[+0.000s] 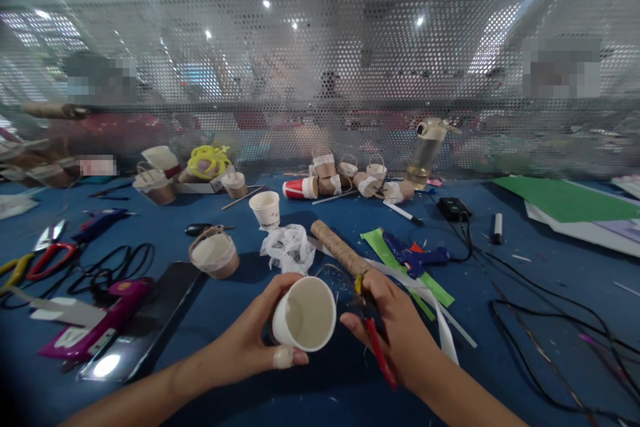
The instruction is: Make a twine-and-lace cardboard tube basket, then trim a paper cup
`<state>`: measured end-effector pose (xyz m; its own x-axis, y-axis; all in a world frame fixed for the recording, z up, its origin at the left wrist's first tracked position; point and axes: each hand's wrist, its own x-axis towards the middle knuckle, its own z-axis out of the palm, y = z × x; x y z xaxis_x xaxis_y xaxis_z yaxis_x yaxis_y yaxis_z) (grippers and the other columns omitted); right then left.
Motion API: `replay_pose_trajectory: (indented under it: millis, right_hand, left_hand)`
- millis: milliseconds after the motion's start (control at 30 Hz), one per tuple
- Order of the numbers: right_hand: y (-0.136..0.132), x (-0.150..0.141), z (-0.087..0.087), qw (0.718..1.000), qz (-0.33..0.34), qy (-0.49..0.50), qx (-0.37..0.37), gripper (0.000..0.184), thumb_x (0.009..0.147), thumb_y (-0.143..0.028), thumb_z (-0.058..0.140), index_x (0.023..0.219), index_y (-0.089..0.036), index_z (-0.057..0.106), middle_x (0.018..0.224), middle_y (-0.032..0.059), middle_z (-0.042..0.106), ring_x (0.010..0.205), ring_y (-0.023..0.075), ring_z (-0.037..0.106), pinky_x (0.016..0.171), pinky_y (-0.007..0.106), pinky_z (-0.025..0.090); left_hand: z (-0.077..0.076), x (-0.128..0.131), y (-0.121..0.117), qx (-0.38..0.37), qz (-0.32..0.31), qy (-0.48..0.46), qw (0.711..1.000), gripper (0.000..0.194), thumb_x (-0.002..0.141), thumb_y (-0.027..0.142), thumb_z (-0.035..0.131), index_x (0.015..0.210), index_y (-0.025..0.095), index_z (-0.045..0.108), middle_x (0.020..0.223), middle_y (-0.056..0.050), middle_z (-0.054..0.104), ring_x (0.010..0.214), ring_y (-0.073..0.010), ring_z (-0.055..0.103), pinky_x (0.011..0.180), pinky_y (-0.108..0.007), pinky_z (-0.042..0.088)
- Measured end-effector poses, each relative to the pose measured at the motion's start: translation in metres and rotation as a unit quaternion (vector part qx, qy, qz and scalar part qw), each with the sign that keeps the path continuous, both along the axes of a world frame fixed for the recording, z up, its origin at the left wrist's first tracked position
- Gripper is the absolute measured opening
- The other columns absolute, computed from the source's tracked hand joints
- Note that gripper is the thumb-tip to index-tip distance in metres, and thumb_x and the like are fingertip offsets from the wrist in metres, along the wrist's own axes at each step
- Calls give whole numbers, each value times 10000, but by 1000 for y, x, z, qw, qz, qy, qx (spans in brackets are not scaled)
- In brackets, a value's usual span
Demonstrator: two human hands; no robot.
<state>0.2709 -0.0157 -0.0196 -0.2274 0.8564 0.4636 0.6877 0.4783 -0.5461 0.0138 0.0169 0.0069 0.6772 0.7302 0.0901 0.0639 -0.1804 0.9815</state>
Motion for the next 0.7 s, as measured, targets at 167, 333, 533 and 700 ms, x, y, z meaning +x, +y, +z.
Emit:
replay_pose_trajectory:
  millis: [167,333,533,700]
  right_hand:
    - [0,-3,5,999,-5,-22,-50,200,953,-339,553,851,-246,407,718,-29,514,587,151,501,548,253,429]
    - [-1,-3,8,996,-6,-40,-74,246,928,-360,597,829,-244,404,743,-16,522,624,164,507,571,268,420]
    - [-3,-2,4,998,-12,-44,-47,212,931,-340,584,852,-246,411,740,-21,510,610,163,495,563,270,399]
    - [-2,-1,4,998,-13,-51,-45,218,926,-335,587,856,-246,402,755,-15,516,621,166,503,572,274,404]
  left_hand:
    - [-1,2,0,-4,0,-5,1000,732,719,202,856,1301,260,416,1269,-78,533,1176,-251,556,998,-362,472]
    - [-2,1,0,10,2,-4,1000,723,730,231,853,1313,261,427,1256,-85,534,1163,-266,559,979,-380,488]
    - [-2,1,0,14,8,-7,1000,715,728,237,855,1310,255,440,1252,-88,550,1159,-271,563,989,-385,482]
    - [-4,0,1,39,12,4,999,732,730,258,858,1325,259,432,1258,-90,553,1158,-270,563,992,-380,477]
